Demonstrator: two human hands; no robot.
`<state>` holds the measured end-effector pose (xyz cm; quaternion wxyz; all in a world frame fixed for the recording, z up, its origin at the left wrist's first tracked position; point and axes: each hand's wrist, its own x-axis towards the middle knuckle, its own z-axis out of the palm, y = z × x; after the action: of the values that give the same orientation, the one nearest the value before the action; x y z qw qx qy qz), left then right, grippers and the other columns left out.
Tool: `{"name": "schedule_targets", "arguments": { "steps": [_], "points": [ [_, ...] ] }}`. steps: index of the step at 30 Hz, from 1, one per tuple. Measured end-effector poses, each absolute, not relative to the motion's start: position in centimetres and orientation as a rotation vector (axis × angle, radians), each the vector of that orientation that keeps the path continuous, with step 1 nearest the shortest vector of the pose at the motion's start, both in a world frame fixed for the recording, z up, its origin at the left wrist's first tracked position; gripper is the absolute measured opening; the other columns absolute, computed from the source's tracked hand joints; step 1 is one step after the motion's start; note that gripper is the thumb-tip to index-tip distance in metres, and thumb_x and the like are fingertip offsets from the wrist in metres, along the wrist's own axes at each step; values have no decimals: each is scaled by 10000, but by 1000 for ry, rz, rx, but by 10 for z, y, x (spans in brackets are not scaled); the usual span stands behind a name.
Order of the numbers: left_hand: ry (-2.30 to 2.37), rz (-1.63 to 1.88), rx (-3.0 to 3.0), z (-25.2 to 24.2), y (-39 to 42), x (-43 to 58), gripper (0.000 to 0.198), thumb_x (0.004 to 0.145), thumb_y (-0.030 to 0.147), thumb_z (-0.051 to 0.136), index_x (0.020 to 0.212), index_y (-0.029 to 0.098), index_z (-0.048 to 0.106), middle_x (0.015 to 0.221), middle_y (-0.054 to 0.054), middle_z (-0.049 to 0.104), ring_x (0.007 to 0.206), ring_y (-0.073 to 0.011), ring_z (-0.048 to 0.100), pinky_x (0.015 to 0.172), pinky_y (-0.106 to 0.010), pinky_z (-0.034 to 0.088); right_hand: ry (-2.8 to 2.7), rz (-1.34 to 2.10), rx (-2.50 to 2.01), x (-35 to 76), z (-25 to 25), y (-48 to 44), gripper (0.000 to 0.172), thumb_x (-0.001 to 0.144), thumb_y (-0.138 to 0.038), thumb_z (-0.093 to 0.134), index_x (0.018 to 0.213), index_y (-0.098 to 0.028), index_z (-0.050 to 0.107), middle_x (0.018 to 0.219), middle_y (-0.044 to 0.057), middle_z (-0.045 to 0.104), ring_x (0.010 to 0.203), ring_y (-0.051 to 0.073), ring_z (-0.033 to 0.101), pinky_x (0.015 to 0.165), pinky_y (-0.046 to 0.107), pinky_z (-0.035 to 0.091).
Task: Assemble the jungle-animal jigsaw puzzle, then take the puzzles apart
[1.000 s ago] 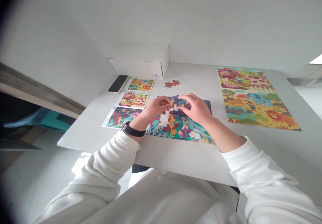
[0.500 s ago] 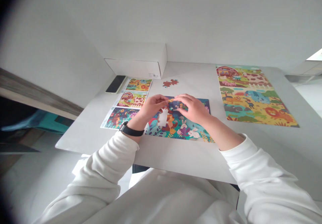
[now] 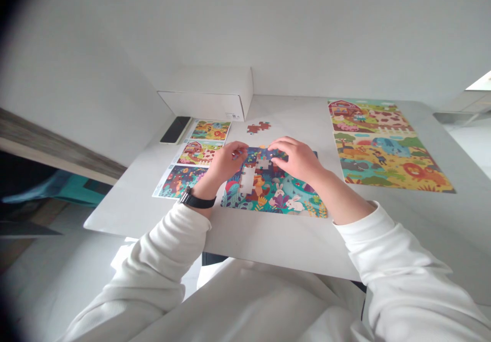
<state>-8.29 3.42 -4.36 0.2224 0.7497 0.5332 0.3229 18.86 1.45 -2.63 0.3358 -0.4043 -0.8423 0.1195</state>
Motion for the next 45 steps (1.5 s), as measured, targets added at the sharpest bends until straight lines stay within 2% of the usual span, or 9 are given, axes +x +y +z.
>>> {"name": "schedule_targets", "arguments": {
  "steps": [7, 16, 28, 36, 45],
  "points": [
    [1446, 797, 2285, -53, 32, -84, 284, 937, 158, 656, 1199, 209, 753, 1200, -80, 771, 1146, -250, 713, 1040, -366, 558, -2221, 342, -1060, 181, -56, 22, 211, 942, -229, 748, 1141, -269, 801, 1228, 71, 787, 1149, 281, 733, 1045, 454, 572],
    [1397, 674, 2366, -58, 33, -82, 295, 935, 163, 666, 1206, 210, 772, 1235, -87, 777, 1184, -262, 714, 1070, -376, 568, -2311, 269, -1082, 178, -80, 27, 163, 968, -249, 750, 1107, -256, 835, 1202, 88, 790, 1097, 286, 711, 1040, 466, 537],
    [1376, 596, 2404, -57, 31, -78, 266, 955, 234, 697, 1203, 225, 793, 1224, -87, 796, 1181, -273, 721, 1079, -392, 564, -2369, 261, -1117, 175, -79, 27, 200, 968, -228, 740, 1139, -247, 839, 1217, 97, 797, 1113, 289, 698, 1056, 473, 499],
    [1478, 502, 2484, -63, 30, -68, 345, 972, 305, 701, 1303, 270, 790, 1241, -99, 737, 1192, -287, 666, 1106, -430, 519, -2383, 260, -1149, 175, -80, 25, 203, 975, -235, 717, 1122, -274, 853, 1234, 82, 785, 1126, 281, 680, 1075, 488, 489],
    [1568, 442, 2465, -60, 26, -62, 346, 982, 336, 697, 1313, 303, 796, 1266, -102, 695, 1214, -313, 628, 1098, -447, 510, -2160, 201, -1275, 181, -75, 26, 240, 953, -161, 669, 1096, -237, 846, 1128, 94, 799, 1077, 292, 678, 1021, 456, 529]
  ]
}}
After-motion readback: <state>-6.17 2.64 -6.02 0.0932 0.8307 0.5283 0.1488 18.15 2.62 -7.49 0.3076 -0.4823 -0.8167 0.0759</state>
